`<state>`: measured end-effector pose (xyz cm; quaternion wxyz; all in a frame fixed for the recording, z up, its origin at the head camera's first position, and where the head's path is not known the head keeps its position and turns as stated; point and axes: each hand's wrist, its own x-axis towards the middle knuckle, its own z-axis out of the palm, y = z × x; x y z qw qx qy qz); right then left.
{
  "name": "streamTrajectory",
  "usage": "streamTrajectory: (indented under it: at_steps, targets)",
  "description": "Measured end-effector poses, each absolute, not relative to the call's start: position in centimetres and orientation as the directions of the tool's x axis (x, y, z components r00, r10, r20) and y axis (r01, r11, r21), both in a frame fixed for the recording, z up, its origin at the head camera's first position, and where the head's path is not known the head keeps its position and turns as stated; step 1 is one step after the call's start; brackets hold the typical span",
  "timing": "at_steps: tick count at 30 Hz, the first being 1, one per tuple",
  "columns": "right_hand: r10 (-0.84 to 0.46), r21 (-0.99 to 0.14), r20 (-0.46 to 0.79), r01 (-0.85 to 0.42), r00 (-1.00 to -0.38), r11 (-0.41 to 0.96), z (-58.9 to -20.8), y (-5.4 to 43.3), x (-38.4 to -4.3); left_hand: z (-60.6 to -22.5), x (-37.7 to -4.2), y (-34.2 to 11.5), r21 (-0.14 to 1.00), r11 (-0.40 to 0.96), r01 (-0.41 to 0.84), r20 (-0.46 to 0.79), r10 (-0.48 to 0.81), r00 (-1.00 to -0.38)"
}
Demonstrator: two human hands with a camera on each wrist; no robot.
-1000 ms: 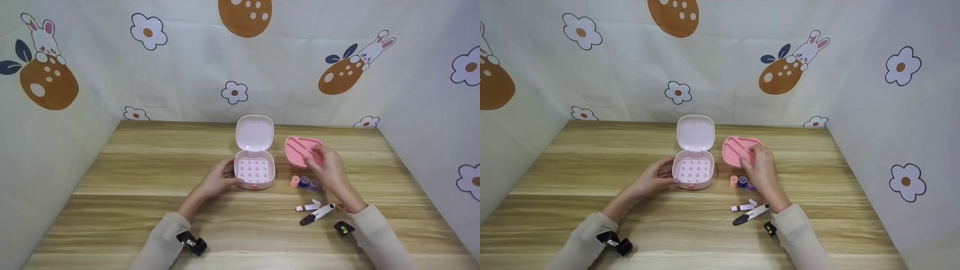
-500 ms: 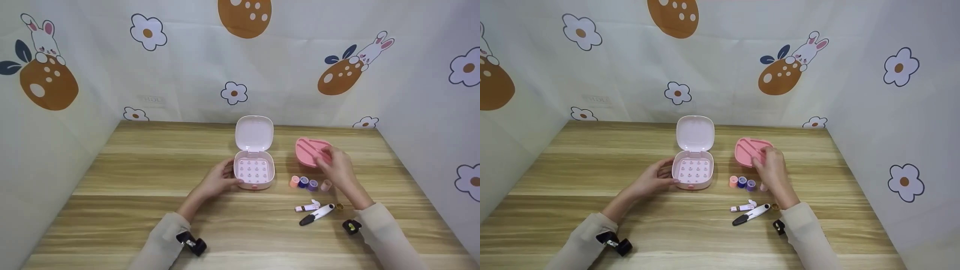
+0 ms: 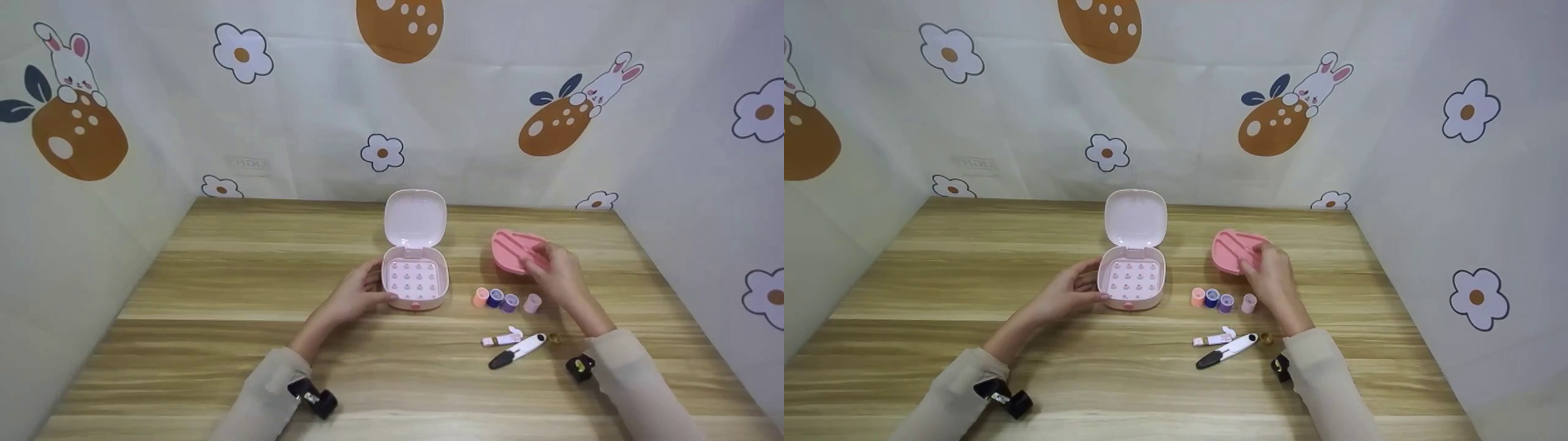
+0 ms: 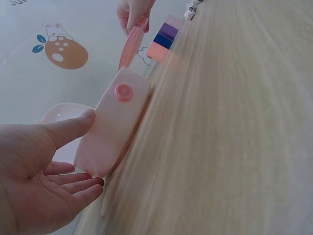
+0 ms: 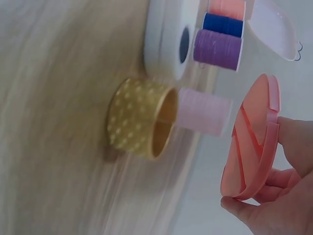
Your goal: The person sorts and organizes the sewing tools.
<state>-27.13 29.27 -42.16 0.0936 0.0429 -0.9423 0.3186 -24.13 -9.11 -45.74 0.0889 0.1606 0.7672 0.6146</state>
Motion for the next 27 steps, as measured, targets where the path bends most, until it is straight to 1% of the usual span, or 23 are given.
streamTrajectory:
  at_steps: [11, 23, 27]
  targets:
    - [-0.066, -0.535, 0.182, -0.155, -0.981, 0.830, -43.7, 30.7, -27.8, -45.8, -24.1, -9.2, 0.973, 0.186, 0.133, 0.058, 0.359, -0.932]
    - [-0.078, -0.546, 0.050, -0.093, -0.996, 0.832, -43.6, 31.7, -28.4, -45.8, -24.1, -9.2, 0.973, 0.187, 0.135, 0.061, 0.354, -0.933]
    - [-0.093, -0.534, 0.043, -0.101, -0.995, 0.839, -43.6, 31.9, -28.5, -45.8, -24.1, -9.1, 0.975, 0.185, 0.126, 0.054, 0.352, -0.934]
